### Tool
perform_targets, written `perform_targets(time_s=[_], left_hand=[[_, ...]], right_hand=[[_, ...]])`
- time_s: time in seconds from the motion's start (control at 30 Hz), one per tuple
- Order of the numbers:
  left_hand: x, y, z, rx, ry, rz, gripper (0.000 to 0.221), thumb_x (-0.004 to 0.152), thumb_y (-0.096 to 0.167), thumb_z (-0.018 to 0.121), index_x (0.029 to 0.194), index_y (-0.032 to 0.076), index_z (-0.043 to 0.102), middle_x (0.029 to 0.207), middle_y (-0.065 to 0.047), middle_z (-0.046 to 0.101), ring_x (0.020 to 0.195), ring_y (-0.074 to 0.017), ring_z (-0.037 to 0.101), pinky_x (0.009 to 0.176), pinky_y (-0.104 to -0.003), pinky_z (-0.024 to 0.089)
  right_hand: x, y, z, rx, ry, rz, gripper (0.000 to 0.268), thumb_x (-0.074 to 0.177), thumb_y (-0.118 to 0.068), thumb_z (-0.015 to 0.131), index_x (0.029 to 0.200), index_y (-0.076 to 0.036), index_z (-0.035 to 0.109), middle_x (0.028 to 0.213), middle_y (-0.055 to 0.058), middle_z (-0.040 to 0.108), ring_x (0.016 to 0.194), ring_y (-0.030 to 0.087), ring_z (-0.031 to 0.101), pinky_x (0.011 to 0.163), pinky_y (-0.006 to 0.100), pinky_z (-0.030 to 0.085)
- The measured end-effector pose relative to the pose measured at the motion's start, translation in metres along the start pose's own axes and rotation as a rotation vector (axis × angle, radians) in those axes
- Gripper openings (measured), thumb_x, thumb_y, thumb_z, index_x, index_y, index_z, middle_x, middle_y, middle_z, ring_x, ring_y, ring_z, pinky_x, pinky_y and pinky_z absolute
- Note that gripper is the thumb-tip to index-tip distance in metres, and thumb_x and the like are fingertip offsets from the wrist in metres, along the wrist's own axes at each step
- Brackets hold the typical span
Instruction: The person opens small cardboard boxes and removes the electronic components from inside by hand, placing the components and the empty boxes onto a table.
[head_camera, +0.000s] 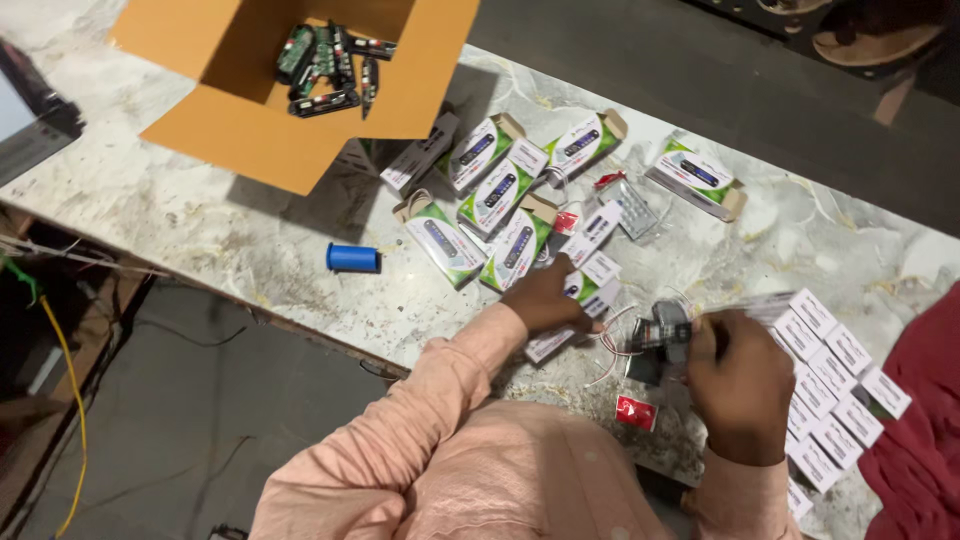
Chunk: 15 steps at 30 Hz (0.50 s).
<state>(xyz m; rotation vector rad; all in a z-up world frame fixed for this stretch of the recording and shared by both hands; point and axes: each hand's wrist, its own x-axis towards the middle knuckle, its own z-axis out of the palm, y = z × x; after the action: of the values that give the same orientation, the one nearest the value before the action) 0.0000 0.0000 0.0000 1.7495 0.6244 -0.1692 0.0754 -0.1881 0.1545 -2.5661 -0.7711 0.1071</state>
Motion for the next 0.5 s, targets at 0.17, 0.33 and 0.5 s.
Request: perform_targets(time_s=[0.17,0.33,0.5], left_hand=[[-0.002,0.003,0.012,0.057,0.039,0.119,0.099,0.062,0.034,0.091,0.141,-0.003,0.045,0.120,-0.028,0.069,0.113,-0.0403,0.068,0.096,-0.040,0.053],[-0.013,-0.009,-0.003,-0.189,0.046,0.525,0.075,0.068,0.018,0.086,0.135,0.004,0.058,0.130,-0.025,0.068,0.122,-0.0368,0.065,0.100,-0.042,0.052],[-0.031,-0.012,-0.008,-0.360,0.137,0.254,0.095,0.062,0.025,0.093,0.140,0.005,0.044,0.128,-0.024,0.067,0.119,-0.0319,0.065,0.100,-0.040,0.052]], right_hand=[[-0.003,-0.072,-0.010,0.940,-0.014,-0.338,0.030,0.108,-0.012,0.052,0.134,0.002,0.046,0.126,0.019,0.063,0.110,0.023,0.071,0.085,0.033,0.062],[-0.017,-0.087,0.005,1.086,-0.174,-0.442,0.031,0.110,-0.014,0.048,0.136,0.004,0.047,0.130,0.022,0.065,0.115,0.025,0.071,0.094,0.035,0.063],[-0.017,-0.027,0.042,0.980,-0.213,-0.034,0.029,0.108,-0.016,0.053,0.128,0.005,0.058,0.121,0.023,0.071,0.104,0.023,0.072,0.087,0.034,0.058]])
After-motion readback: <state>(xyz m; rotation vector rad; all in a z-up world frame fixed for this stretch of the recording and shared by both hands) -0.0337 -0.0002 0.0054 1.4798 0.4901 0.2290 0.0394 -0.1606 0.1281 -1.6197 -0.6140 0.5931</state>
